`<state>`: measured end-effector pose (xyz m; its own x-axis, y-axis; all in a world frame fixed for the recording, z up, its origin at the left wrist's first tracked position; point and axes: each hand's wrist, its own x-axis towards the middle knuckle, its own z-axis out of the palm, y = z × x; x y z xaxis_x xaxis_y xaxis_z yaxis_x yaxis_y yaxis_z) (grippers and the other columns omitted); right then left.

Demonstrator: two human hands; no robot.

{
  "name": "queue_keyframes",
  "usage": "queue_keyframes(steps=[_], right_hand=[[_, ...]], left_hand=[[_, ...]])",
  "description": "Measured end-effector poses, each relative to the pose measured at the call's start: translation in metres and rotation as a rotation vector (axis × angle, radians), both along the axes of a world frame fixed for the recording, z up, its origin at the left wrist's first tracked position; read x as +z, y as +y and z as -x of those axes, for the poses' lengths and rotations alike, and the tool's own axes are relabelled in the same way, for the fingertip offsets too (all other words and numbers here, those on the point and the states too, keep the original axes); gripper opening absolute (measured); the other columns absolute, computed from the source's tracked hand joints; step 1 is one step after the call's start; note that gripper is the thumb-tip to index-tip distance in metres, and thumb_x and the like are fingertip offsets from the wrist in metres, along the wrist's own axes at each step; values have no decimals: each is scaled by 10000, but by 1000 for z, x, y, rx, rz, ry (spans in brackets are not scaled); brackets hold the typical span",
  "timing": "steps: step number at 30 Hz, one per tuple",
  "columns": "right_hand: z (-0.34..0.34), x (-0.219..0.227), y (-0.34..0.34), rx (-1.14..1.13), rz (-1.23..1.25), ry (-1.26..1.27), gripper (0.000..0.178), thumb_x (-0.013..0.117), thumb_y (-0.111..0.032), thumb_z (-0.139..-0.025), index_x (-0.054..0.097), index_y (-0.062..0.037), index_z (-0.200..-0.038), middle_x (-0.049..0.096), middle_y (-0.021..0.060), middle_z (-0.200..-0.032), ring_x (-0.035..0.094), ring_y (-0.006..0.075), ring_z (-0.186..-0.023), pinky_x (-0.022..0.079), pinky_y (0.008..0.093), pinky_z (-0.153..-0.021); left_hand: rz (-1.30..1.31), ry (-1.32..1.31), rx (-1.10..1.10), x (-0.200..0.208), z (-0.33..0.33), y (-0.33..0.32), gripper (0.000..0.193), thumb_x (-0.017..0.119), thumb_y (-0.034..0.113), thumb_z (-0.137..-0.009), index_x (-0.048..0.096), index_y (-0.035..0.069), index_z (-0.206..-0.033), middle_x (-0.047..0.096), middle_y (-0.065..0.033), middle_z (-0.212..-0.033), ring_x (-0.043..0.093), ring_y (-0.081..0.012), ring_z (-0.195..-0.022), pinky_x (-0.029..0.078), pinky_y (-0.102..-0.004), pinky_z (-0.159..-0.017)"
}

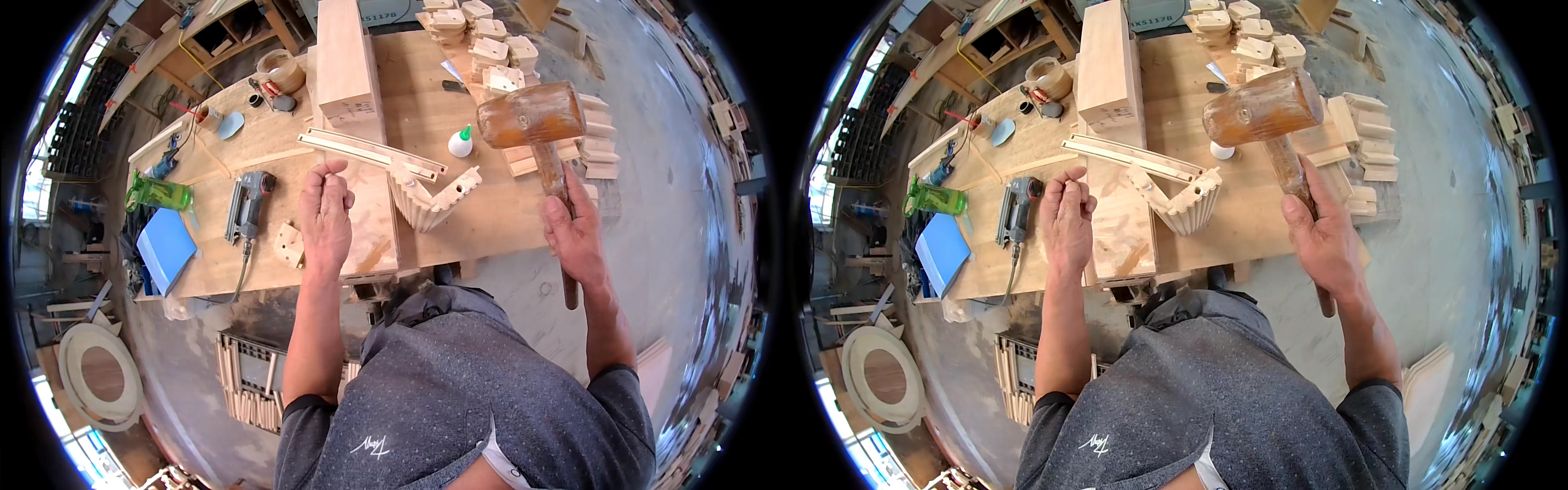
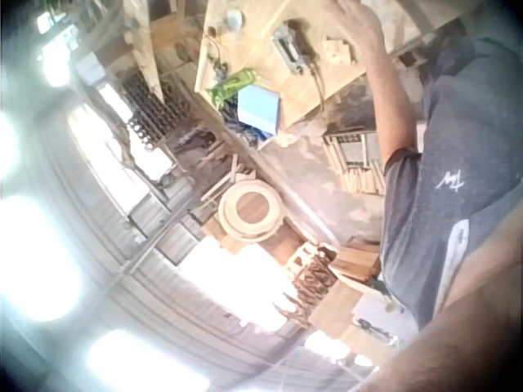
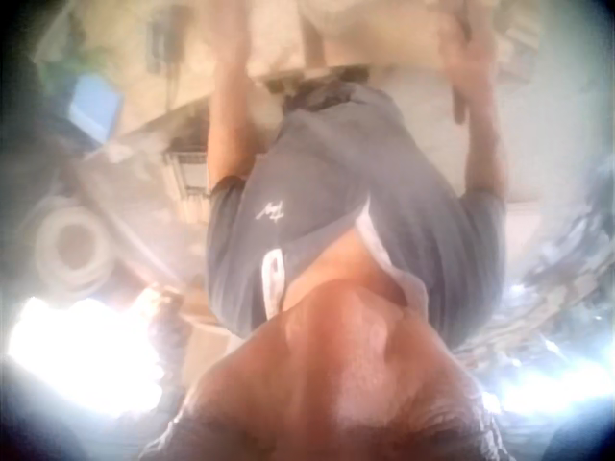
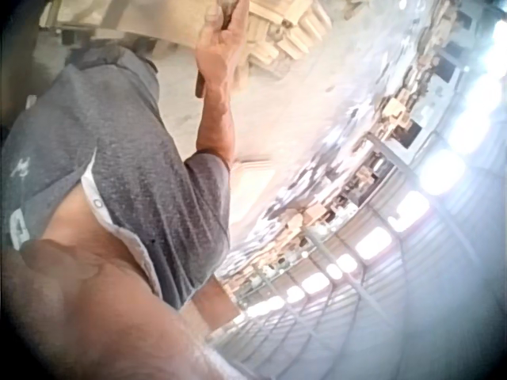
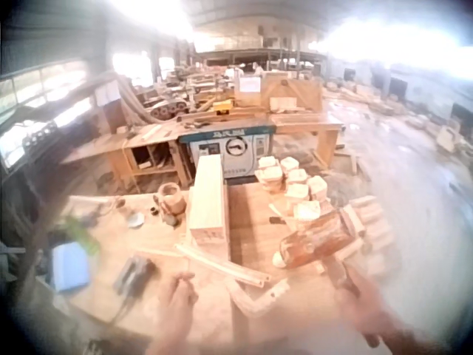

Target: The person assembles a wooden decorative piece by applying glue to pre-drilled holes in a carved wooden base and inserting small wooden dowels. They use a hammer to tap the dowels into place and a pneumatic nail gun to secure the components. The person handles various wooden parts, including a large flat board and multiple small dowels, within a workshop environment.

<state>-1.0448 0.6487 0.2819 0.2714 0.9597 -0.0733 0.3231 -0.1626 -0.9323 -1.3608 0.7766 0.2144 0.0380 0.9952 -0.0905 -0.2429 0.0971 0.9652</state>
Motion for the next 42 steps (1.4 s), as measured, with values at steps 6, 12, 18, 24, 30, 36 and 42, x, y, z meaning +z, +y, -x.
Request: queue_keyframes(steps=[6, 12, 18, 24, 30, 36, 42], right_hand=[[-7, -8, -11, -56, 27, 137, 602, 586, -271, -1054, 361, -77, -1578, 519, -34, -876, 410, 38, -700, 383, 220, -609], [-17, -15, -16, -16, -44, 127, 617, 551, -285, -1070, 295, -115, -1604, 467, -54, -736, 416, 31, -578, 375, 205, -494], [-23, -15, -21, -1, -42, 147, 632, 563, -280, -1066, 287, -111, -1608, 473, -55, -756, 421, 32, -590, 380, 207, -503], [-25, -11, -22, 21, -72, 95, 610, 599, -251, -1050, 354, -40, -1567, 560, -10, -1010, 485, 64, -819, 437, 237, -734], [-22, 0, -22, 63, -50, 16, 661, 598, -270, -1038, 309, -52, -1591, 506, -44, -820, 427, 36, -635, 387, 213, -547], [-17, 29, -21, 220, -273, -222, 602, 582, -141, -1013, 352, 26, -1544, 605, 38, -955, 522, 104, -719, 437, 254, -644], [-4, 54, -16, 308, -176, -393, 558, 617, -92, -968, 448, 13, -1489, 664, 224, -1176, 661, 336, -1029, 505, 351, -899]], left_hand=[[-401, 271, -108, 44, -32, -11, 147, 673, 21, -960, 723, 25, -1099, 661, -10, -996, 592, -101, -915, 473, -248, -815], [-606, 714, -295, 63, -77, -16, 161, 753, 22, -862, 774, 97, -1004, 709, -27, -1002, 632, -176, -982, 452, -341, -928], [-731, 1025, -290, 55, -92, -13, 104, 781, 94, -831, 774, 122, -931, 696, -7, -945, 595, -227, -1014, 351, -408, -974], [-787, 1117, -346, 66, -96, -10, 84, 772, 97, -800, 760, 97, -883, 687, -26, -912, 591, -244, -989, 355, -447, -988], [-963, 1270, -347, 71, -107, -15, 102, 740, 74, -813, 734, 83, -914, 696, -33, -900, 593, -261, -989, 367, -458, -980], [-837, 1006, -181, 54, -90, -22, 883, 918, 220, -665, 505, 55, -1428, 582, -164, -1318, 526, -327, -1249, 336, -482, -1097], [-402, 748, -103, -27, -81, -41, 1577, 1020, 277, -525, -118, -30, -1574, 233, -291, -1548, 318, -366, -1446, 242, -454, -1236]])
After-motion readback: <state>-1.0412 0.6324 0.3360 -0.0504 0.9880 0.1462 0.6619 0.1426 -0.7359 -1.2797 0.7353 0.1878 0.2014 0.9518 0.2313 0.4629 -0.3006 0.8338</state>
